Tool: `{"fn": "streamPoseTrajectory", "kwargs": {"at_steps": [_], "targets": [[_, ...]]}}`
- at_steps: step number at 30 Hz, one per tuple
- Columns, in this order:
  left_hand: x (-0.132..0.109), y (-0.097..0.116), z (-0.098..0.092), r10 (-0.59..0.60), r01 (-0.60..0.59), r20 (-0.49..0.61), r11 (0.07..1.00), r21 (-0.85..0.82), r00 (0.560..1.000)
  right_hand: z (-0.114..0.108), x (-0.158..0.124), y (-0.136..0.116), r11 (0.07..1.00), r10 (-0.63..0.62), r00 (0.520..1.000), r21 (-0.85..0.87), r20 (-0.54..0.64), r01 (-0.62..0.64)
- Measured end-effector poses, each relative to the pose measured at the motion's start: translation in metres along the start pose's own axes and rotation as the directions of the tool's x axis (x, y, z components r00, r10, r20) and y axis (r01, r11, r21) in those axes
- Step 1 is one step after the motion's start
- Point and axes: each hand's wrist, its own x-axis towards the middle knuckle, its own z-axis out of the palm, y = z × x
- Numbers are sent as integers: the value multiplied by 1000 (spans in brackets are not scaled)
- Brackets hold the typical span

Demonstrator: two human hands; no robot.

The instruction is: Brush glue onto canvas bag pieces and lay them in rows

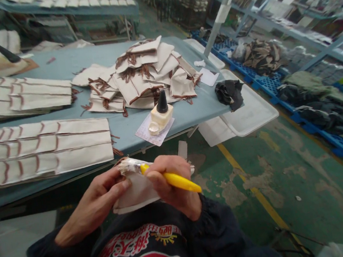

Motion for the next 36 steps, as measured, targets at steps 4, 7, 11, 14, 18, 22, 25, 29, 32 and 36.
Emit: {"fn": "streamPoseTrajectory", "kwargs": {"at_steps": [4,7,11,14,18,22,25,29,32,36], "targets": [[-1,4,2,-24,24,9,1000,-19,1000,-6,3,-2,992,-124,985,17,-124,127],[-1,6,0,-31,31,20,999,-40,999,-8,5,-4,989,-142,986,29,-91,145],[0,6,-1,-68,69,17,992,-104,998,-8,9,-2,987,-159,987,-2,-10,159],[0,4,-2,-86,92,45,983,-159,995,-9,9,-5,993,-120,986,6,-111,122],[0,2,-4,-58,60,21,987,-149,998,-7,6,-10,987,-158,986,47,49,155],[-3,2,-5,-71,70,-1,986,-153,997,-4,3,-3,983,-165,986,-77,32,167],[-3,1,-5,-80,72,-40,985,-159,996,-4,-2,2,974,-194,981,-123,-6,192],[-1,1,-3,-59,45,-95,988,-144,994,0,-10,-4,969,-184,982,-173,-31,176],[1,2,0,-42,34,-72,992,-118,996,13,-12,-13,978,-152,986,-154,-70,140],[2,3,-1,24,-28,-56,997,-73,998,34,-7,-20,976,-200,977,-105,-73,192]]}}
